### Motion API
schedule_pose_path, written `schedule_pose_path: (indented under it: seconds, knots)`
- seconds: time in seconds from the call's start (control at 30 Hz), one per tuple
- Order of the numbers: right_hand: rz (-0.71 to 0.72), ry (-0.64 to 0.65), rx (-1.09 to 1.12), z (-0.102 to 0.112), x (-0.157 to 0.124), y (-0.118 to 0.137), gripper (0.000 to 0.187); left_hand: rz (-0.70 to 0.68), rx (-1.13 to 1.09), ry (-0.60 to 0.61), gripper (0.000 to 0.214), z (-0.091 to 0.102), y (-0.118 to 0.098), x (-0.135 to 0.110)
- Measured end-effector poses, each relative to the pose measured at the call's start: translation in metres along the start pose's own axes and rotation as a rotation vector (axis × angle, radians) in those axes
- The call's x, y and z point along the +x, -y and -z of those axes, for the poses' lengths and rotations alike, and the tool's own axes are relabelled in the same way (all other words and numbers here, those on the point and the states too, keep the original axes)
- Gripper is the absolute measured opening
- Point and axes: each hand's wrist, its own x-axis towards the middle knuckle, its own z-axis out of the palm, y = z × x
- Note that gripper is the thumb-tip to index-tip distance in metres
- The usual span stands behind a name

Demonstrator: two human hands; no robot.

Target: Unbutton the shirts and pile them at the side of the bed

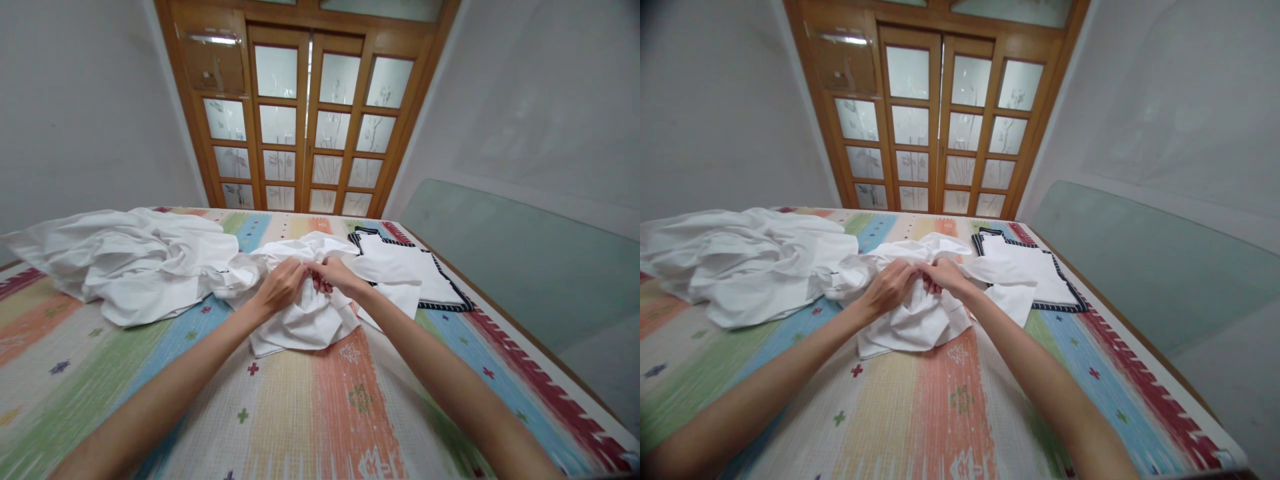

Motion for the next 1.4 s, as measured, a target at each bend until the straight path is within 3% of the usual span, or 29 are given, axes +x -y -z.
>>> schedule_pose_path:
  seconds: [0.1,0.27,0.4,0.53,0.77,1.23,1.4]
  knots:
    - [-0.040,0.061,0.086,-0.003,0.007,-0.007,0.040,0.009,0.070,0.018,0.023,-0.006,0.001,-0.007]
    - [-0.080,-0.014,0.242,-0.024,0.020,-0.033,0.040,0.109,0.155,0.089,0.027,-0.021,0.008,-0.023]
    - [-0.049,-0.011,0.254,-0.037,0.022,-0.062,0.046,0.156,0.075,0.152,0.027,-0.032,0.012,-0.040]
    - [-0.031,-0.005,0.247,-0.036,0.018,-0.078,0.044,0.198,-0.016,0.156,0.026,-0.038,0.014,-0.051]
    - [-0.028,0.108,0.236,-0.028,0.013,-0.082,0.045,0.216,-0.159,0.089,0.026,-0.038,0.014,-0.053]
    - [-0.013,0.010,0.035,-0.033,0.007,-0.084,0.051,0.365,-0.489,0.050,0.021,-0.028,0.013,-0.050]
    - [-0.003,0.069,0.017,-0.033,0.009,-0.082,0.051,0.400,-0.536,0.054,0.021,-0.027,0.014,-0.050]
